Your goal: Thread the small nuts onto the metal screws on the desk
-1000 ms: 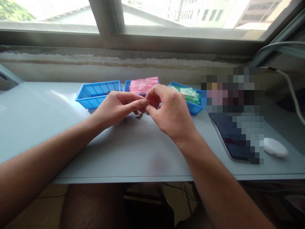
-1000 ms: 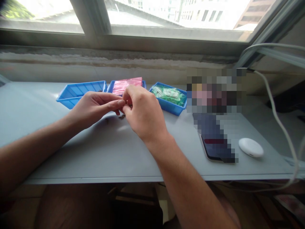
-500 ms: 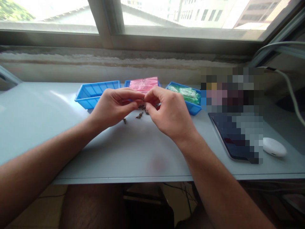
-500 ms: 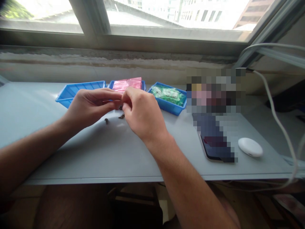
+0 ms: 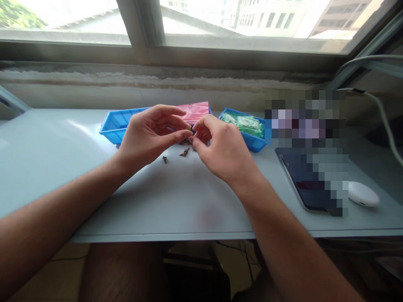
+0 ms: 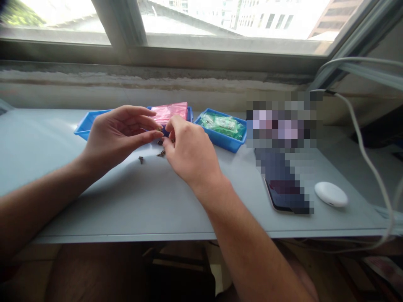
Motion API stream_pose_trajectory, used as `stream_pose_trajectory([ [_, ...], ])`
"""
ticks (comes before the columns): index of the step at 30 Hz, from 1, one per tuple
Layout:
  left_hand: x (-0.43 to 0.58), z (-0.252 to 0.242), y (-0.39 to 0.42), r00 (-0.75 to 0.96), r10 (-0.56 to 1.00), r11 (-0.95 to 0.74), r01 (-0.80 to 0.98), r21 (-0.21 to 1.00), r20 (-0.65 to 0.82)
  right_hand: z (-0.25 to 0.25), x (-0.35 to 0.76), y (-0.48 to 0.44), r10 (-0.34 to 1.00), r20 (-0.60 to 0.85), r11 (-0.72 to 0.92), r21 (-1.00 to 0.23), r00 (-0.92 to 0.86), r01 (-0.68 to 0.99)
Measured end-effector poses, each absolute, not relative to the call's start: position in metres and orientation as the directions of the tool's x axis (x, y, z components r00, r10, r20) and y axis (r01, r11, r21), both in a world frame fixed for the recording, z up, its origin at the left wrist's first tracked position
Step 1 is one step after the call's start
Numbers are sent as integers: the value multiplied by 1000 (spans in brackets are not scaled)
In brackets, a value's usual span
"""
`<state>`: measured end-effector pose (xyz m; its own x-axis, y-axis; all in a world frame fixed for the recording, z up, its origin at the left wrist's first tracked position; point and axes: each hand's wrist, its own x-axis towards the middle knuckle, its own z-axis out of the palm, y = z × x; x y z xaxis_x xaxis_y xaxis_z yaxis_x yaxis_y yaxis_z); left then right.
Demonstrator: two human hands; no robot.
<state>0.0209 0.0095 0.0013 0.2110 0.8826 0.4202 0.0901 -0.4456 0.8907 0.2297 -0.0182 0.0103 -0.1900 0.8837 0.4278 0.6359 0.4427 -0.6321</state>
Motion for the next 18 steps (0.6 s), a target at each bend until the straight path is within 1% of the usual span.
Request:
stream_pose_trajectory([
  [3,18,1,10,218,854,-505,131,853,472,10,230,-18,896,400,422,-630,-194,652],
  [5,13,3,12,241,820,-565,189,803,520,10,230,-18,911,357,396,-615,-206,682],
  [7,6,7,16,277,754,-657,291,695,596,10,229,-18,933,297,347,-592,-204,728],
  [9,-3,13,22,318,665,-737,425,525,676,9,228,-18,951,236,302,-578,-198,758],
  [10,-7,16,26,329,656,-730,502,463,679,8,227,-19,955,213,292,-574,-205,765],
  [11,-11,17,29,304,663,-710,545,447,684,6,227,-19,956,196,293,-568,-219,769],
  [15,-24,15,42,213,768,-572,653,496,604,0,227,-19,935,145,351,-496,-323,794],
  [18,-30,10,48,240,798,-534,708,463,553,-3,228,-17,920,149,391,-445,-363,806],
])
